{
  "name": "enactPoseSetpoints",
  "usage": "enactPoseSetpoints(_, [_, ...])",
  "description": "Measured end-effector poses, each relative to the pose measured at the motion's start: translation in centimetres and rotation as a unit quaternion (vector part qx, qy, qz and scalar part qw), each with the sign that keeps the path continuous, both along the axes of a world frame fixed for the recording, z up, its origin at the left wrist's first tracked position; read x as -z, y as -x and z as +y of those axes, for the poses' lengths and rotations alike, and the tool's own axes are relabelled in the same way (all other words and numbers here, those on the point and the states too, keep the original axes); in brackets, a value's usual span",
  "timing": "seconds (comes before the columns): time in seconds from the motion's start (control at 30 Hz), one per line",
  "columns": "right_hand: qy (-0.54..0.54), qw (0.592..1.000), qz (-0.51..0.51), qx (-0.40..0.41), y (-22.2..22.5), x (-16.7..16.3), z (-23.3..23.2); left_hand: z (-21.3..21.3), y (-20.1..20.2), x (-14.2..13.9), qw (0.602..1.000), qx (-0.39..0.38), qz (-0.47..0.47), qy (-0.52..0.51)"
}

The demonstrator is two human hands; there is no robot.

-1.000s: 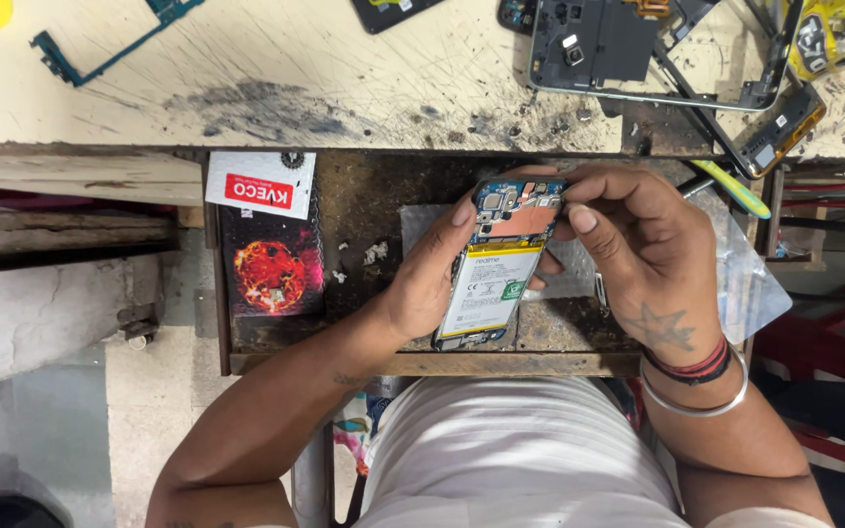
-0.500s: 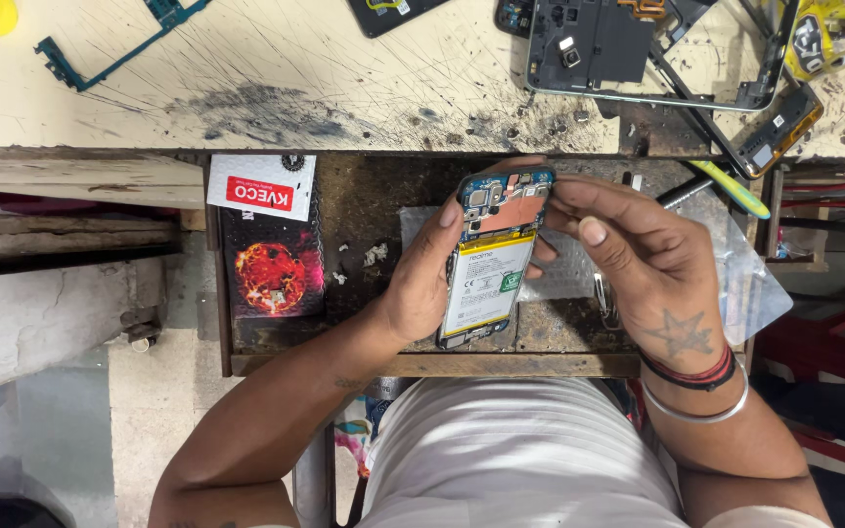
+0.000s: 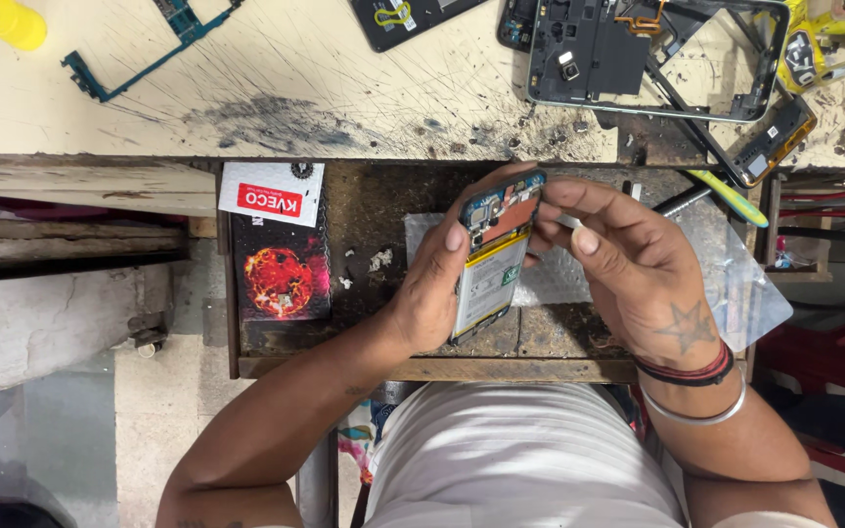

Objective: The person removes a small internal component from a disassembled smartphone, then reinserts it and presses it into place. They then pick up the phone's back cover and align it over the chassis, preparing to close the device.

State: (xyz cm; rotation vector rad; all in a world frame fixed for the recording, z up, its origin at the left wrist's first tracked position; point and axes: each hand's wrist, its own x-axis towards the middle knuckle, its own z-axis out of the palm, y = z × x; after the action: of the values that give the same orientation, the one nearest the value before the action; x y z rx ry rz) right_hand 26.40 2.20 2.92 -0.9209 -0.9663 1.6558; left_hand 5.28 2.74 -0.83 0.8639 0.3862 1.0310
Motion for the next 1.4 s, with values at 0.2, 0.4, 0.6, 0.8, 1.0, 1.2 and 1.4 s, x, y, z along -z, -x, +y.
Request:
enactPoseSetpoints(0.2, [0.045, 0.998, 0.042, 0.022, -0.1, 0.7, 0.2, -0.1, 0.0, -0.4, 1.000, 0.009, 0.015, -0.019])
enactPoseSetpoints(0.4, [0.059, 0.996, 0.056, 0.021, -0.2, 1.0, 0.2, -0.2, 0.0, -0.4, 0.999, 0.014, 0.025, -0.027])
enactPoseSetpoints(0.6, [0.028, 0.998, 0.047, 0.040, 0.0, 1.4, -0.2, -0.3, 0.0, -0.3, 0.999, 0.011, 0.020, -0.023])
enactPoseSetpoints(0.8, [-0.038, 0.998, -0.018, 0.045, 0.5, 1.1, -0.8, -0.3, 0.0, -0.3, 1.000, -0.002, 0.005, -0.016])
enactPoseSetpoints(1.0, [-0.055, 0.998, -0.024, 0.008, 0.5, 0.5, -0.9, -0.3, 0.1, -0.3, 1.000, -0.008, 0.003, -0.027])
enactPoseSetpoints(1.2, [0.035, 0.995, 0.092, 0.004, 0.1, 0.6, -0.2, -0.5, 0.3, -0.5, 0.998, -0.001, 0.034, -0.057])
enactPoseSetpoints(1.4, [0.024, 0.997, 0.072, 0.004, 0.3, 0.9, -0.4, -0.5, 0.2, -0.6, 0.997, -0.003, 0.037, -0.062])
